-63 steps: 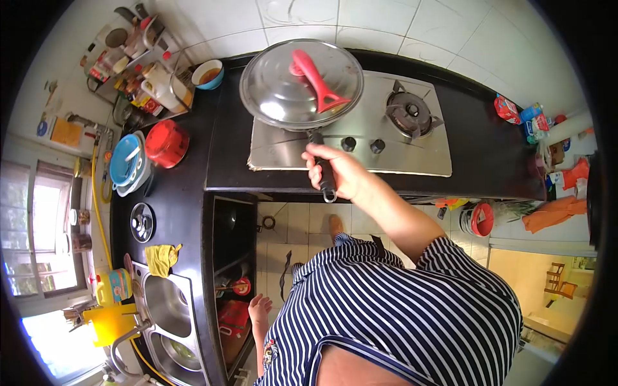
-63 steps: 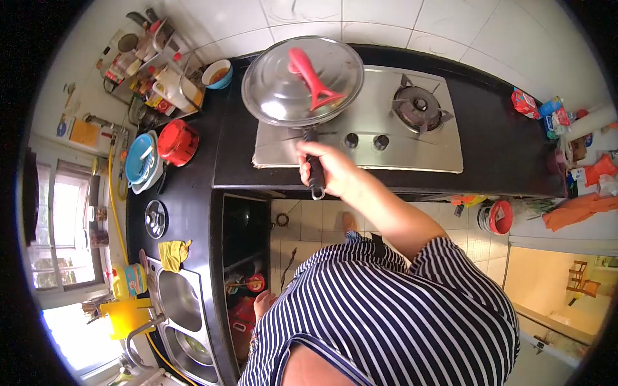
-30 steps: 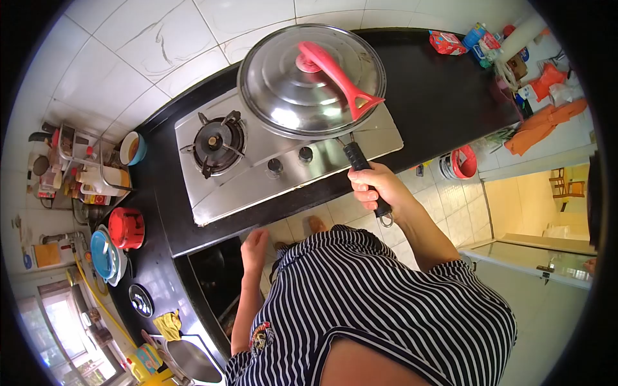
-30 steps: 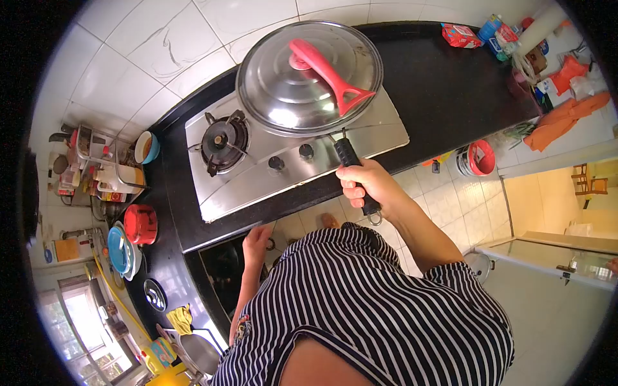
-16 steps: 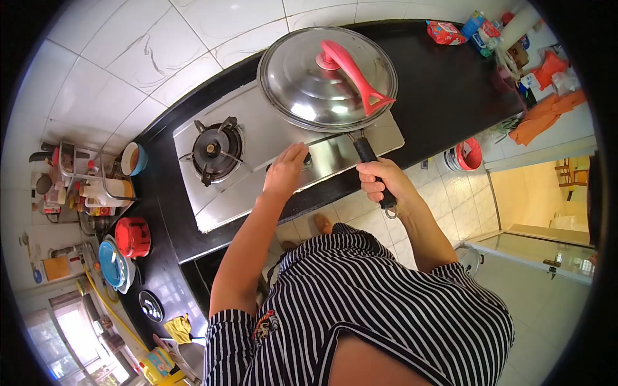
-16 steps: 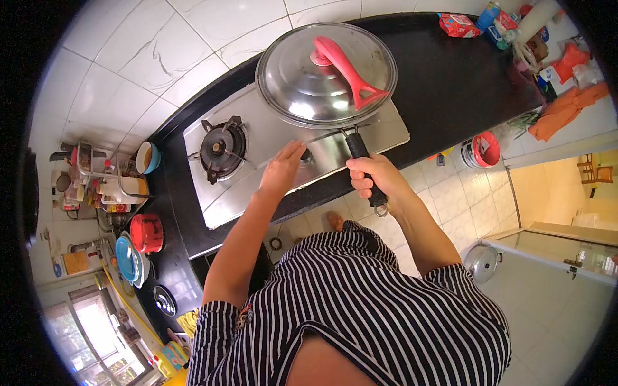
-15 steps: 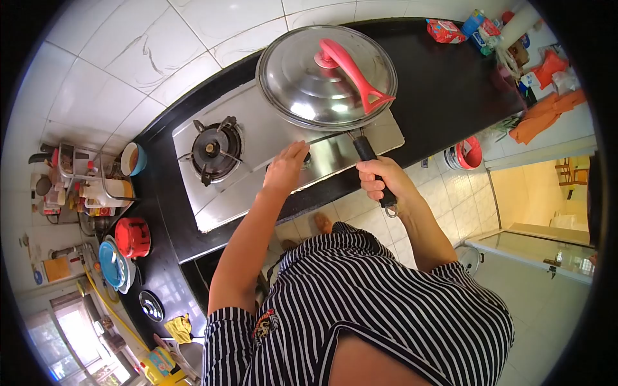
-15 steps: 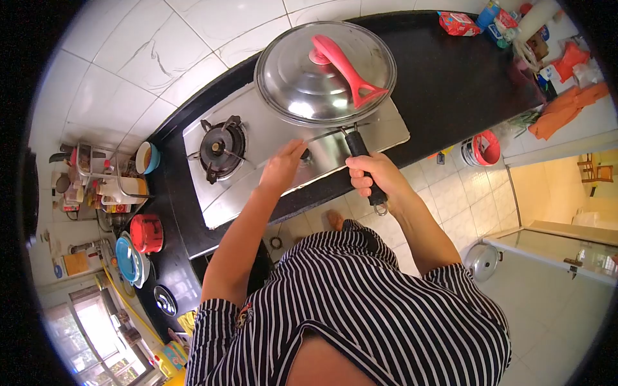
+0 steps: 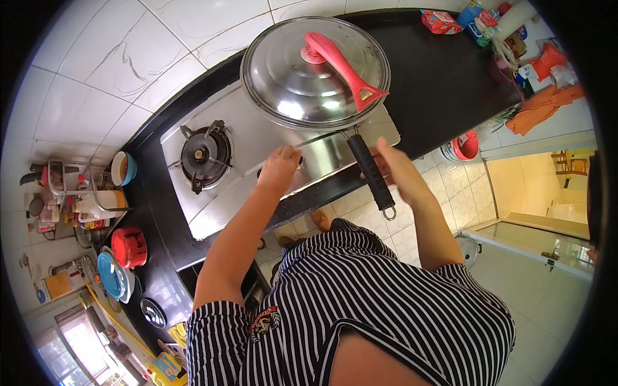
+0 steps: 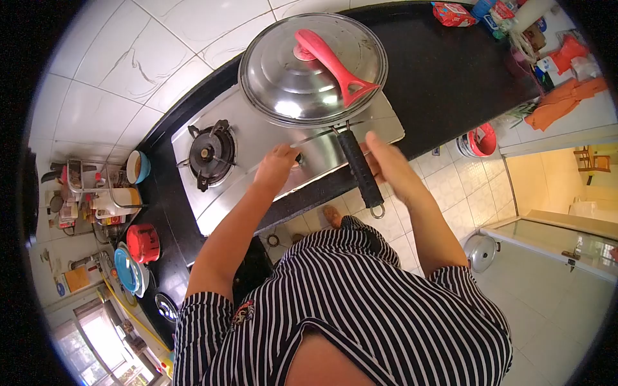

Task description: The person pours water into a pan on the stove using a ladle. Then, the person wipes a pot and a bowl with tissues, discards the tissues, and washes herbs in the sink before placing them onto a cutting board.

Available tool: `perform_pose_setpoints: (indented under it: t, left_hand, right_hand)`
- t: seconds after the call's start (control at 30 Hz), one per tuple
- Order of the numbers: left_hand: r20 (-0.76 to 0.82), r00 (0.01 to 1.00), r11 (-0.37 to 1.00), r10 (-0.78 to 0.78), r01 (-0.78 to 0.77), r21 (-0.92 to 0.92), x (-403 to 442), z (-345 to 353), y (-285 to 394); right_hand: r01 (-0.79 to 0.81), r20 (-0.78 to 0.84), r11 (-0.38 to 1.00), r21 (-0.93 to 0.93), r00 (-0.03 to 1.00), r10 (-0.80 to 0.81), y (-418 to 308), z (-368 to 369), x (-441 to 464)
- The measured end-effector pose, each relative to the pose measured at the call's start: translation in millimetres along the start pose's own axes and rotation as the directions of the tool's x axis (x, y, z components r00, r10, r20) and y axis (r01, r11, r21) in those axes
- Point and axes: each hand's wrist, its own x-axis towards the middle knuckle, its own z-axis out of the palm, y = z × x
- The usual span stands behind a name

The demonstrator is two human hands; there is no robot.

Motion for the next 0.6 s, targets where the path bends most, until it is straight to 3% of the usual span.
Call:
perform_pose_setpoints:
  t: [0.07, 0.13, 0.17, 0.2, 0.23, 0.27, 0.3, 0.37, 0.4, 0.47, 0.5, 0.6]
  left_hand:
    - [-0.031, 0.998, 0.998, -0.047, 0.048, 0.031, 6, 0, 7]
    - [0.132, 0.957, 0.949, -0.259, 0.227, 0.217, 13, 3, 21]
    - [0.134, 0.956, 0.95, -0.26, 0.229, 0.212, 14, 14, 27]
    - [-0.037, 0.956, 0.896, -0.292, 0.287, 0.34, 14, 31, 30]
    - [-0.211, 0.932, 0.817, -0.294, 0.36, 0.451, 14, 41, 33]
    - [-0.229, 0.93, 0.824, -0.286, 0.361, 0.437, 15, 43, 34]
    - [-0.233, 0.928, 0.821, -0.291, 0.368, 0.438, 15, 44, 35]
    - [-0.227, 0.912, 0.82, -0.342, 0.408, 0.401, 17, 41, 35]
    - [-0.238, 0.908, 0.816, -0.345, 0.416, 0.402, 18, 41, 36]
    - [-0.218, 0.906, 0.818, -0.363, 0.422, 0.391, 18, 38, 39]
    - [-0.225, 0.903, 0.816, -0.366, 0.427, 0.389, 19, 37, 39]
    - [-0.206, 0.896, 0.834, -0.394, 0.443, 0.329, 21, 37, 38]
  right_hand:
    - [0.244, -0.243, 0.916, -0.318, 0.913, -0.327, -10, -9, 12]
    - [0.449, -0.279, 0.656, -0.607, 0.652, -0.705, -32, -9, 22]
    - [0.517, -0.219, 0.471, -0.715, 0.474, -0.853, -46, -3, 29]
    - [0.498, -0.098, 0.286, -0.819, 0.369, -0.924, -63, 6, 31]
    - [0.46, 0.052, 0.1, -0.882, 0.307, -0.95, -77, 12, 39]
    - [0.41, 0.209, -0.092, -0.908, 0.252, -0.945, -89, 19, 50]
    - [0.416, 0.215, -0.095, -0.904, 0.25, -0.944, -94, 29, 59]
    - [0.245, 0.259, -0.167, -0.955, 0.42, -0.87, -104, 48, 75]
    - [0.251, 0.267, -0.174, -0.952, 0.411, -0.871, -107, 53, 81]
    - [0.218, 0.176, -0.034, -0.975, 0.677, -0.714, -108, 59, 95]
    - [0.221, 0.183, -0.041, -0.974, 0.674, -0.716, -107, 57, 107]
    - [0.388, 0.142, 0.148, -0.91, 0.626, -0.767, -106, 49, 120]
